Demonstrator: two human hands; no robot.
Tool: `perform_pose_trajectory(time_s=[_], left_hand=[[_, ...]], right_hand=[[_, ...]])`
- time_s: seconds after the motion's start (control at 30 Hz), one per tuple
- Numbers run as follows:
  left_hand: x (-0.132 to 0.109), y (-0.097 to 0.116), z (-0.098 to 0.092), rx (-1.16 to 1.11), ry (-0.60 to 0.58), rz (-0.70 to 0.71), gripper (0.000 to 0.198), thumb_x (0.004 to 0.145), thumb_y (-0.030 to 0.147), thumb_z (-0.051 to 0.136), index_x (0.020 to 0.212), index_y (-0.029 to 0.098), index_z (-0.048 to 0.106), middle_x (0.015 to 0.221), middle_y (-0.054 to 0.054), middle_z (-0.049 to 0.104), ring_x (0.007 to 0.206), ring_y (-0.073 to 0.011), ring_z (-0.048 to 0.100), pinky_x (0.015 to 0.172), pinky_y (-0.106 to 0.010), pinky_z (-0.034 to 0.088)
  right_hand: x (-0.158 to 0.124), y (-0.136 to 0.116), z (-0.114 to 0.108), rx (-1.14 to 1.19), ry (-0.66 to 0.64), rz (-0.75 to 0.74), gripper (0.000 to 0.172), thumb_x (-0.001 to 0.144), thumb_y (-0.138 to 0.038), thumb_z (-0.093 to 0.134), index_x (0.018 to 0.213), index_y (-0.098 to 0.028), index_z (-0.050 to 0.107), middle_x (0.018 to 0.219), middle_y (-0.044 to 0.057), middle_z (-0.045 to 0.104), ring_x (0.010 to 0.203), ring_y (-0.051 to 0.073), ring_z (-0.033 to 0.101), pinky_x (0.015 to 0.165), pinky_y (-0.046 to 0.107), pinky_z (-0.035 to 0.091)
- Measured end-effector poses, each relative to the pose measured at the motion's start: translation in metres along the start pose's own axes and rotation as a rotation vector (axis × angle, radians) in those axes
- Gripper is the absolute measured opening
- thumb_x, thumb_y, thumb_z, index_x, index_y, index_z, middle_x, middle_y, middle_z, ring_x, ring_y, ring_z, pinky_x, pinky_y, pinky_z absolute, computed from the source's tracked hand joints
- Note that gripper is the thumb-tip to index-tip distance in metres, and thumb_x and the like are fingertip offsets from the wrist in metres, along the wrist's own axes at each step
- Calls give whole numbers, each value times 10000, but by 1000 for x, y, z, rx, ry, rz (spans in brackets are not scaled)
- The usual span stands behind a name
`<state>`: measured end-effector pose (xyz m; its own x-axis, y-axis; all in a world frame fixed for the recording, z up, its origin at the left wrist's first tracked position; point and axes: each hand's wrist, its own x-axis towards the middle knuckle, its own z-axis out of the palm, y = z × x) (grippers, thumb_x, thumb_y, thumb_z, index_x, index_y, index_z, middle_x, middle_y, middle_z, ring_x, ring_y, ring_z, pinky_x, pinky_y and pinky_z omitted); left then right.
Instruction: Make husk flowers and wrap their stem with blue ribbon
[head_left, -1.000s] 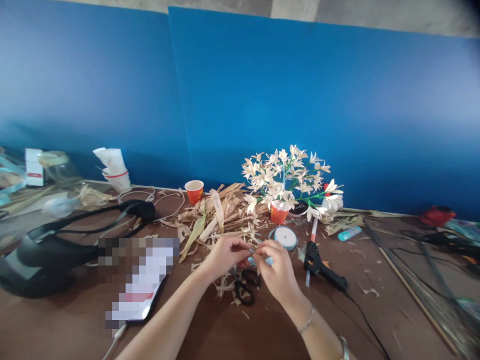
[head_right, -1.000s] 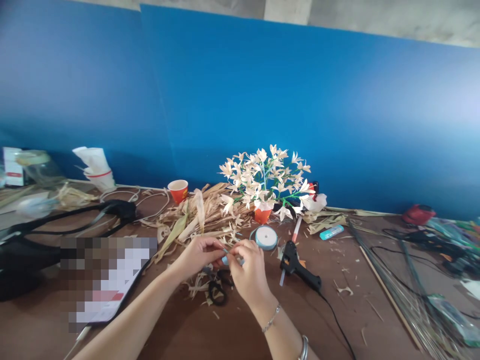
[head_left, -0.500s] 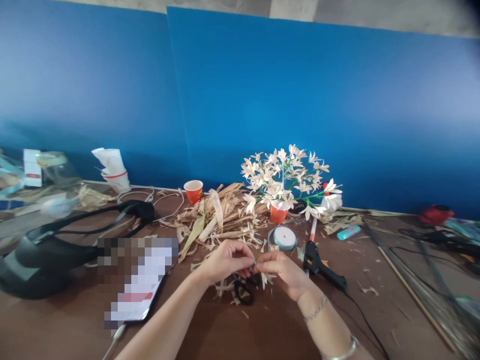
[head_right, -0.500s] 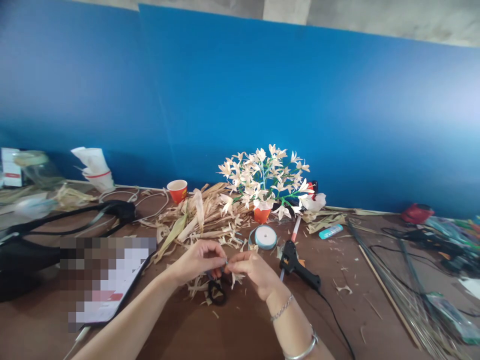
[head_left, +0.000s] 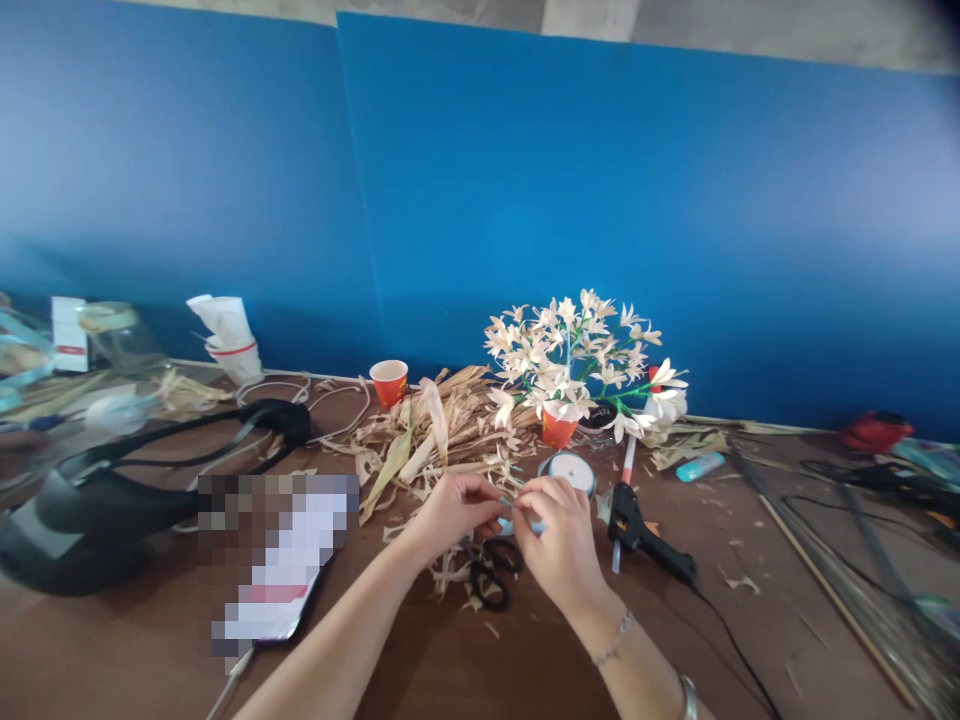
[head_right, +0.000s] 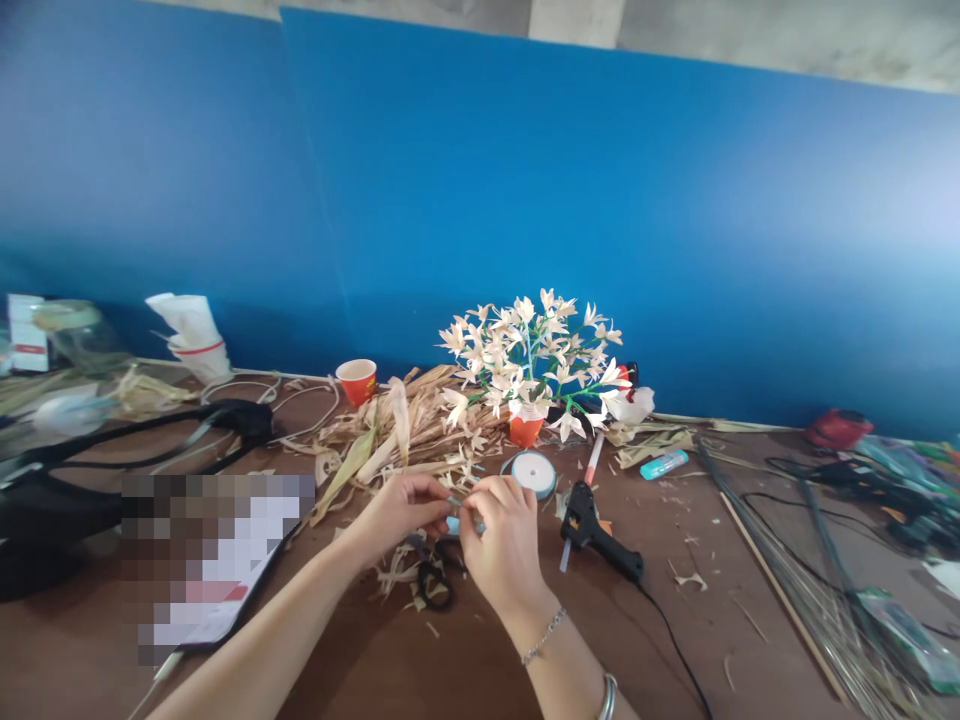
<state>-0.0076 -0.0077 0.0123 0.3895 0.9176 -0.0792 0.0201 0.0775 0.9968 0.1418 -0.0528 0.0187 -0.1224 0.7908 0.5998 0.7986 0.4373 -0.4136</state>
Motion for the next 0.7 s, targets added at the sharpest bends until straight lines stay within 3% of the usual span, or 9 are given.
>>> perform_pose_trajectory(time_s=[0.13,0.23,0.37,0.53,0.7], left_hand=[[-1,0,-1,-31,-29,15,222,646,332,659,713,132,589,532,-6,630,521,-150,605,490,-243,473],[-1,0,-1,-51,-21,27,240,640,338,668,717,128,582,540,-6,636,515,-143,603,494,-236,470],[-1,1,-1,-34,-9,62,235,628,324,683,706,114,609,532,-3,631,491,-122,585,510,-232,475],[-5,5,-1,-46,-70,58,211,656,316,663,699,115,616,553,-7,635,482,-102,566,511,-218,467],[-10,10,-1,-23,-127,70,185,673,296,645,687,118,601,571,-13,631,493,-102,560,505,-211,455]], right_hand=[[1,0,-1,76,9,34,104,762,-148,511,696,-189,580,791,35,588,817,185,506,761,331,333],[2,2,0,262,-1,130,99,748,-181,531,666,-186,585,784,41,590,799,181,516,750,313,360],[6,4,1,641,-154,343,137,720,-251,566,610,-171,582,693,20,565,655,141,497,620,254,379],[7,8,1,1083,-378,596,179,670,-310,612,601,-145,594,525,-30,479,485,76,343,486,223,243],[6,13,-2,1163,-479,677,115,631,-241,613,587,-136,627,548,-20,528,503,76,351,513,225,244]])
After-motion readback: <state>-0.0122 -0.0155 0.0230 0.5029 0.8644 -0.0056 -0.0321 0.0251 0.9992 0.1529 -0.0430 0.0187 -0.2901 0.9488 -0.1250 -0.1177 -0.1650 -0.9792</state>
